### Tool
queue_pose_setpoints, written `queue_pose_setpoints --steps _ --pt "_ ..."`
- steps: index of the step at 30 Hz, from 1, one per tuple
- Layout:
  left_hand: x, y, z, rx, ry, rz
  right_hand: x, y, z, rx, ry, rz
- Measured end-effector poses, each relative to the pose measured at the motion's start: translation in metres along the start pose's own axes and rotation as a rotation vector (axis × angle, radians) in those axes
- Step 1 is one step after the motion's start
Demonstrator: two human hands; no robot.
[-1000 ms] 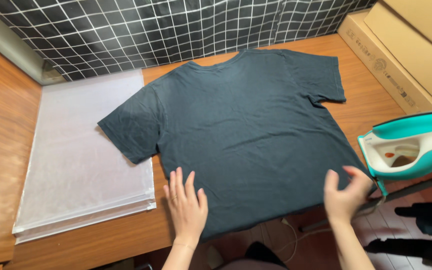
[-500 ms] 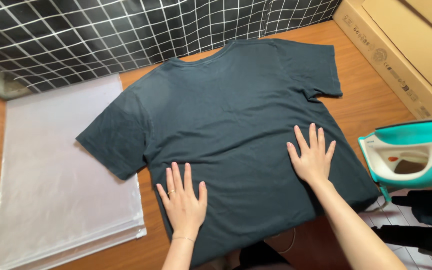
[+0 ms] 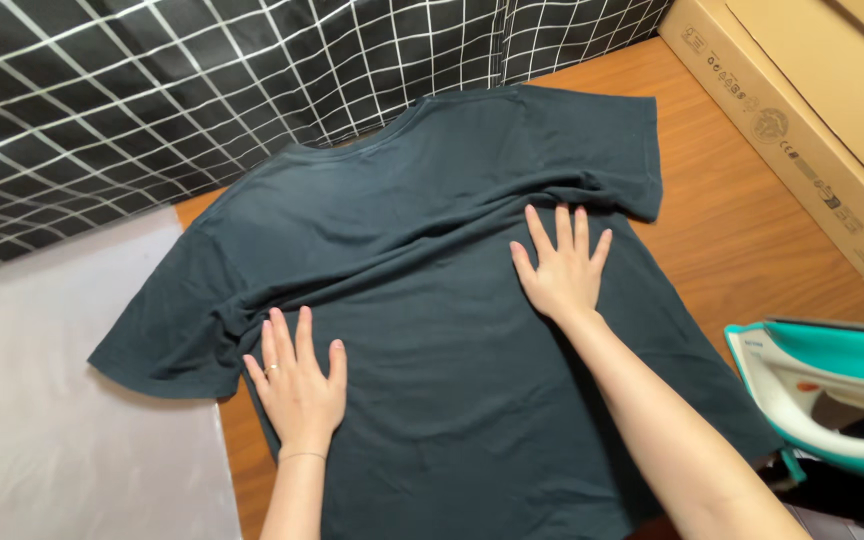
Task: The person removes a black t-shirt from a hanger, lays it on a table, and irons both the front and back using a steam iron. After ironing, the person folds the t-shirt neatly on the table.
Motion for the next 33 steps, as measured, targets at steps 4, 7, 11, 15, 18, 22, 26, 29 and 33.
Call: queue_pose_setpoints --steps 4,7,11,15,18,22,26,29,33 --pt "0.036 0.024 0.009 -0.013 -0.014 0.01 0.04 0.018 0.014 -0.008 -0.023 -0.04" --pt "0.056 0.042 0.022 -0.095 -0.052 0.014 0.065 0.04 0.019 0.061 -0.014 0.063" --pt "0.077 0.047 0.028 -0.16 -0.024 0.011 0.081 0.045 0.022 0.101 -0.015 0.055" --pt "0.062 0.053 0.03 -0.069 -0.005 -0.06 0.071 0.028 0.013 0.245 0.015 0.148" --pt "0.031 -0.006 -0.015 -0.117 -0.05 -0.072 0.017 -0.026 0.009 0.396 0.039 0.109" --pt "-0.047 -0.041 -0.056 -0.116 0.007 -0.034 -0.076 -0.047 -0.027 0.332 -0.021 0.077" --pt "-0.098 -0.048 -0.034 -0.075 0.013 0.047 -0.127 -0.051 -0.096 0.15 0.014 -0.08" --pt "-0.11 -0.053 -0.02 -0.092 0.029 0.041 -0.141 -0.05 -0.128 0.35 0.076 -0.115" --pt "-0.113 -0.054 -0.019 -0.101 0.049 -0.002 -0.16 -0.1 -0.122 0.766 0.325 -0.161"
Point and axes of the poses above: each hand's wrist, its own x-axis towards the middle knuckle, its own y-axis out of the palm, z = x × y, the point moved 8 cm from there along x, towards the middle knuckle, and after that the axes turned 9 degrees about y, right-handed, at the moved point
